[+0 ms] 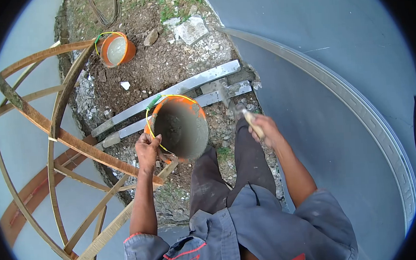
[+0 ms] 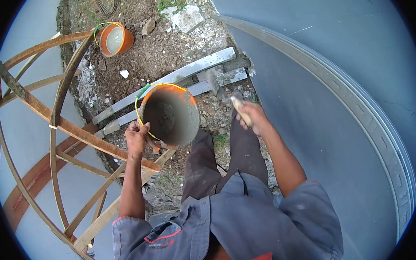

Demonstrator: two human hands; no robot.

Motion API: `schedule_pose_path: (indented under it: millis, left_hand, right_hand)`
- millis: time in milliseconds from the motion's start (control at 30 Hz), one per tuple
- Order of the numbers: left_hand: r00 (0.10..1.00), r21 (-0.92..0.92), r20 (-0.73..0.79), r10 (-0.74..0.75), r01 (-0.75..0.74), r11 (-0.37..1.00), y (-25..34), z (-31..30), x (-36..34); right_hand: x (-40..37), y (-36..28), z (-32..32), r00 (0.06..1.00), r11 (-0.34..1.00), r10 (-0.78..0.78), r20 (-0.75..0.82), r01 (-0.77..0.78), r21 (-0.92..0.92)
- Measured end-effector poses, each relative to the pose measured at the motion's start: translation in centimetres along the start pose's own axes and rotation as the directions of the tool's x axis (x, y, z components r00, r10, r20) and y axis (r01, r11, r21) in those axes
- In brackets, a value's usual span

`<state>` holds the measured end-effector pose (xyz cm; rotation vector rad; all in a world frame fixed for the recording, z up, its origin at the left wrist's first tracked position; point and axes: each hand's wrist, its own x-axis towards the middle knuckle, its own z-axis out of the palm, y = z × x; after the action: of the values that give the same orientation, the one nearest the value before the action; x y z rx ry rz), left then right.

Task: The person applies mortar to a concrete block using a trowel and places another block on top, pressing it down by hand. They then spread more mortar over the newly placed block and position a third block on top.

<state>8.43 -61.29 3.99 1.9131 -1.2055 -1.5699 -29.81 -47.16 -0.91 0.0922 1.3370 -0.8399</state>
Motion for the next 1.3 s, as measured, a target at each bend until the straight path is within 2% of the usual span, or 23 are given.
schedule_pose_path:
  millis: [100,233,267,300,333,400,433,500,567,600,667,700,767,800,833,900,933,967,1033,1167,1200,1233,1300]
  left_hand:
    - [0.997,0.076,-0.040,0.063,-0.060,0.995,0.2,-0.6,-0.1]
    - [0.998,0.111,-0.067,0.016,-0.008,0.994,1.2,-2.7,-0.8]
    - [0.998,0.044,-0.053,-0.033,0.035,0.998,1.8,-3.1,-1.1]
    - [0.997,0.046,-0.073,-0.029,0.033,0.998,2.4,-3.4,-1.2]
    - [0.999,0.050,-0.049,-0.008,0.010,0.999,3.0,-3.7,-1.3]
    - [0.998,0.080,-0.018,0.068,-0.067,0.995,3.3,-4.7,-1.0]
    - [0.997,0.089,-0.024,0.079,-0.077,0.993,3.1,-5.2,-0.9]
    - [0.992,-0.010,0.012,0.126,-0.125,0.992,4.2,-4.8,-1.6]
    - [0.990,0.016,0.038,0.137,-0.137,0.990,5.5,-4.6,-2.2]
    - [0.985,0.037,0.064,0.161,-0.164,0.986,6.4,-4.6,-2.6]
    - [0.975,0.059,0.094,0.201,-0.207,0.976,7.8,-5.0,-3.0]
    - [0.973,0.052,0.081,0.216,-0.221,0.974,8.1,-5.6,-3.0]
    - [0.967,0.040,0.065,0.248,-0.250,0.967,8.9,-6.8,-3.1]
    - [0.967,-0.030,0.059,0.247,-0.246,0.969,9.1,-7.5,-3.5]
    - [0.967,-0.098,0.058,0.248,-0.242,0.965,9.3,-8.2,-3.7]
    - [0.967,-0.127,0.072,0.244,-0.233,0.964,10.8,-9.0,-5.0]
    - [0.965,-0.159,0.097,0.245,-0.229,0.960,11.6,-9.3,-5.5]
    - [0.960,-0.189,0.121,0.251,-0.225,0.956,12.6,-9.6,-6.0]
    - [0.941,-0.179,0.155,0.300,-0.272,0.945,13.0,-11.6,-5.9]
    - [0.946,-0.200,0.063,0.319,-0.301,0.932,13.3,-14.8,-6.6]
    - [0.934,-0.161,0.107,0.342,-0.323,0.933,12.7,-15.8,-6.4]
    - [0.921,-0.120,0.149,0.361,-0.345,0.931,12.2,-16.5,-6.1]
    - [0.899,-0.110,0.171,0.404,-0.390,0.914,12.4,-17.6,-6.0]
  right_hand:
    - [7.4,-0.6,-0.7,0.989,0.998,0.062,-0.136,-0.060,0.018]
    - [3.8,-2.8,-0.7,0.999,0.979,0.049,-0.008,-0.049,-0.199]
    - [1.1,-2.9,0.3,0.990,0.834,-0.138,0.030,0.132,-0.535]
    - [-1.1,-3.2,1.4,0.942,0.548,-0.305,0.137,0.292,-0.784]
    - [-3.1,-3.5,2.7,0.940,0.547,-0.303,0.156,0.306,-0.780]
    - [-6.0,-3.5,6.2,0.722,0.216,-0.496,0.482,0.640,-0.737]
    - [-5.8,-3.3,7.8,0.713,0.216,-0.504,0.487,0.650,-0.728]
    - [-4.6,-2.6,11.5,0.775,0.091,-0.311,0.551,0.601,-0.794]
    - [-2.6,-2.1,16.4,0.778,-0.158,-0.323,0.539,0.517,-0.841]
    - [-2.3,-0.9,18.2,0.773,-0.151,-0.333,0.539,0.521,-0.840]
    - [-2.7,0.6,20.8,0.486,-0.533,-0.482,0.729,0.498,-0.685]
    - [-3.3,0.5,21.1,0.477,-0.534,-0.494,0.727,0.493,-0.687]
    - [-5.1,-0.5,21.4,0.623,-0.425,-0.166,0.765,0.654,-0.625]
    - [-5.9,-2.0,21.0,0.651,-0.291,-0.119,0.750,0.699,-0.653]
    - [-6.8,-2.5,21.7,0.648,-0.298,-0.129,0.751,0.697,-0.653]
    - [-8.5,-2.7,23.7,0.673,-0.082,-0.465,0.575,0.615,-0.785]
    - [-8.3,-2.0,25.0,0.535,-0.261,-0.541,0.649,0.628,-0.734]
    - [-9.0,-1.7,25.8,0.522,-0.267,-0.550,0.652,0.630,-0.730]
    - [-10.8,-0.7,27.3,0.323,-0.589,-0.294,0.900,0.680,-0.437]
    - [-13.7,-4.0,28.5,0.401,-0.540,-0.259,0.878,0.694,-0.476]
    - [-13.9,-3.4,29.0,0.259,-0.630,-0.422,0.869,0.606,-0.487]
    - [-13.7,-3.1,29.7,0.249,-0.640,-0.423,0.871,0.599,-0.482]
    - [-13.5,-2.5,31.5,0.117,-0.815,-0.442,0.889,0.361,-0.453]
